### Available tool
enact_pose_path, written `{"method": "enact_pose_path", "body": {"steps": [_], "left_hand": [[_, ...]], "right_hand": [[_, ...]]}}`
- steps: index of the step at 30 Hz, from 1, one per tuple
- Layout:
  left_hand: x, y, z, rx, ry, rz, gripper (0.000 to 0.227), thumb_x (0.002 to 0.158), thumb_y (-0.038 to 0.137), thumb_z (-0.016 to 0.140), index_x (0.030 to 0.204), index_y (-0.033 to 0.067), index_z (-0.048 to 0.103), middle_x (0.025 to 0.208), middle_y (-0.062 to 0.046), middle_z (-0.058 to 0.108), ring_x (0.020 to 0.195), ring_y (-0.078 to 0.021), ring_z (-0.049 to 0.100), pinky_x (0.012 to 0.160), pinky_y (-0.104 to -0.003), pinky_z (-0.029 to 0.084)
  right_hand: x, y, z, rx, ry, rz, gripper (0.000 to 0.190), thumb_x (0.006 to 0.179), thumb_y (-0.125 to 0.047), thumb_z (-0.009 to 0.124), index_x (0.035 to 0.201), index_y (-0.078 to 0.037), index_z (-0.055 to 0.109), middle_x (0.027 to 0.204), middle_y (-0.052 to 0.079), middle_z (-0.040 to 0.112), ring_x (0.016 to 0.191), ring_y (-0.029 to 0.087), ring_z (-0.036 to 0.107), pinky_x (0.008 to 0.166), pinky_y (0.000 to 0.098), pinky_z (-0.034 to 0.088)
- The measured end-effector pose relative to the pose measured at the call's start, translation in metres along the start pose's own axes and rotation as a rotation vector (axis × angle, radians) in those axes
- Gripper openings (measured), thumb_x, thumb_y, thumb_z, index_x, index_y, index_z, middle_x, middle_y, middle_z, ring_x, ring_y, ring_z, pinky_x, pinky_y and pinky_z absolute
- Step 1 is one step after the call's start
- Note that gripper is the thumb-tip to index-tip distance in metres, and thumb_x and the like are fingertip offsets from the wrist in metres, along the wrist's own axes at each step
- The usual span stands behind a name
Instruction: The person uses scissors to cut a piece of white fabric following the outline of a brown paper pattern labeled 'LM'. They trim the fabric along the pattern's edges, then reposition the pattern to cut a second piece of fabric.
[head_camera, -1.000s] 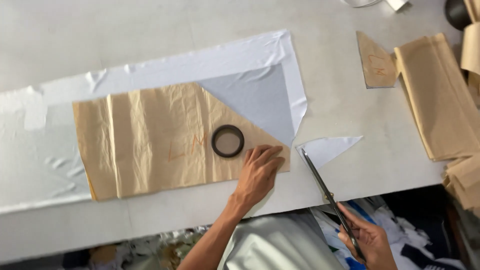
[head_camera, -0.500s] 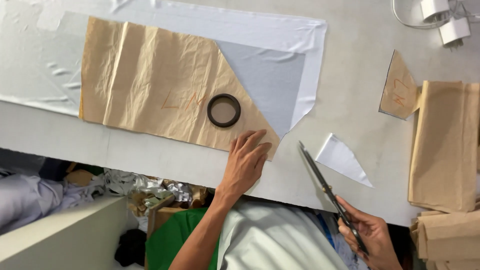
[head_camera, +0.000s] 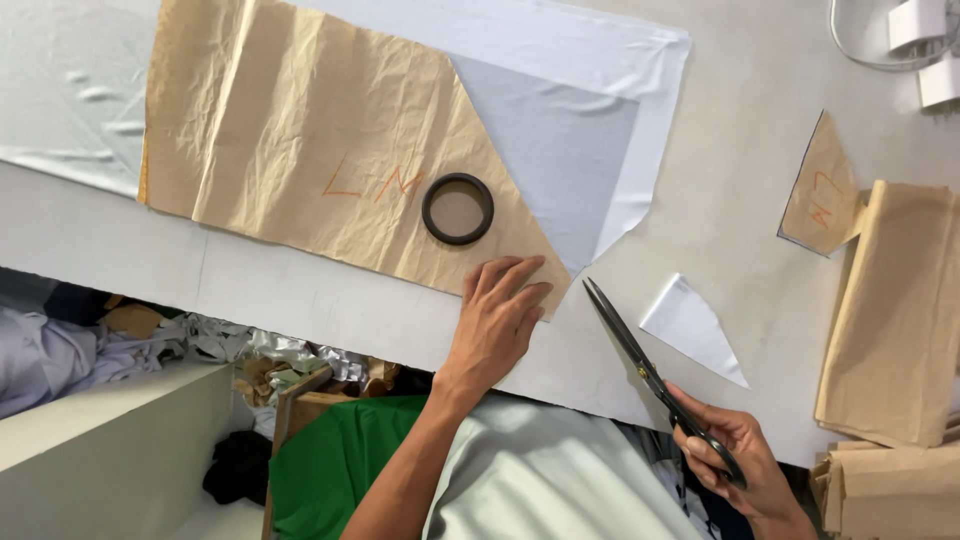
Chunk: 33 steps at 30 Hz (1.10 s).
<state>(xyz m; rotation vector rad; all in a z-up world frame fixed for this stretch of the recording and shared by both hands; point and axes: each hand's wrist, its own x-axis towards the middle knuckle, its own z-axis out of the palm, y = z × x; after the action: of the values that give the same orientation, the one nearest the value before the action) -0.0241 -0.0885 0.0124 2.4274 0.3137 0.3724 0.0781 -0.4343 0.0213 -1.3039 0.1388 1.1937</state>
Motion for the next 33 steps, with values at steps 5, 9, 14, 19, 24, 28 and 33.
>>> {"method": "enact_pose_path", "body": {"steps": [5,9,14,19,24,28,33], "left_hand": [[-0.004,-0.005,0.0,-0.045,0.009,0.01,0.024,0.089,0.005,0.067,0.112,0.013,0.069,0.141,-0.006,0.061,0.126,-0.0294,0.052,0.109,-0.049,0.035],[-0.005,-0.006,-0.003,-0.033,0.012,0.028,0.023,0.092,0.006,0.068,0.114,0.0141,0.068,0.142,-0.005,0.06,0.128,-0.0283,0.052,0.11,-0.047,0.035],[-0.005,-0.009,-0.003,-0.022,-0.018,0.029,0.026,0.089,0.005,0.069,0.113,0.0157,0.067,0.144,-0.004,0.059,0.128,-0.0288,0.052,0.109,-0.048,0.035],[-0.004,-0.009,-0.006,-0.034,-0.023,0.033,0.022,0.093,0.007,0.066,0.113,0.0154,0.067,0.144,-0.004,0.059,0.129,-0.0288,0.052,0.108,-0.048,0.035],[-0.003,-0.009,-0.006,-0.044,-0.03,0.02,0.022,0.092,0.007,0.066,0.113,0.016,0.067,0.144,-0.004,0.059,0.128,-0.0288,0.052,0.108,-0.048,0.035],[-0.004,-0.01,-0.005,-0.05,-0.017,0.022,0.021,0.093,0.007,0.066,0.112,0.0155,0.068,0.143,-0.004,0.06,0.128,-0.029,0.053,0.108,-0.048,0.035],[-0.003,-0.011,-0.004,-0.069,-0.007,0.023,0.022,0.092,0.005,0.066,0.111,0.0154,0.068,0.143,-0.003,0.06,0.128,-0.0289,0.053,0.108,-0.048,0.035]], "right_hand": [[0.009,-0.005,0.014,-0.114,-0.023,-0.025,0.06,0.089,0.002,0.055,0.149,-0.002,0.054,0.057,-0.001,0.03,0.04,0.009,0.033,0.024,0.0185,0.026],[0.017,-0.002,0.015,-0.139,-0.028,-0.026,0.061,0.089,0.001,0.056,0.15,-0.002,0.052,0.056,0.0,0.033,0.039,0.011,0.033,0.024,0.0192,0.024],[0.024,-0.001,0.019,-0.22,-0.091,-0.115,0.058,0.093,0.001,0.052,0.151,-0.004,0.05,0.061,0.005,0.053,0.041,0.011,0.034,0.027,0.0206,0.025],[0.026,-0.003,0.025,-0.239,-0.082,-0.125,0.066,0.087,0.004,0.063,0.151,0.0,0.048,0.062,0.003,0.047,0.042,0.009,0.029,0.03,0.0201,0.022],[0.023,-0.014,0.038,-0.383,-0.067,-0.144,0.069,0.085,-0.003,0.07,0.151,0.002,0.049,0.056,-0.002,0.035,0.044,0.009,0.028,0.037,0.0215,0.024],[0.022,-0.009,0.034,-0.409,-0.055,-0.153,0.067,0.085,-0.002,0.072,0.149,0.001,0.052,0.058,-0.004,0.036,0.044,0.006,0.03,0.043,0.0189,0.028],[0.026,-0.011,0.037,-0.331,-0.032,-0.122,0.069,0.082,0.001,0.071,0.148,0.003,0.052,0.055,-0.004,0.031,0.042,0.008,0.024,0.036,0.0225,0.021]]}}
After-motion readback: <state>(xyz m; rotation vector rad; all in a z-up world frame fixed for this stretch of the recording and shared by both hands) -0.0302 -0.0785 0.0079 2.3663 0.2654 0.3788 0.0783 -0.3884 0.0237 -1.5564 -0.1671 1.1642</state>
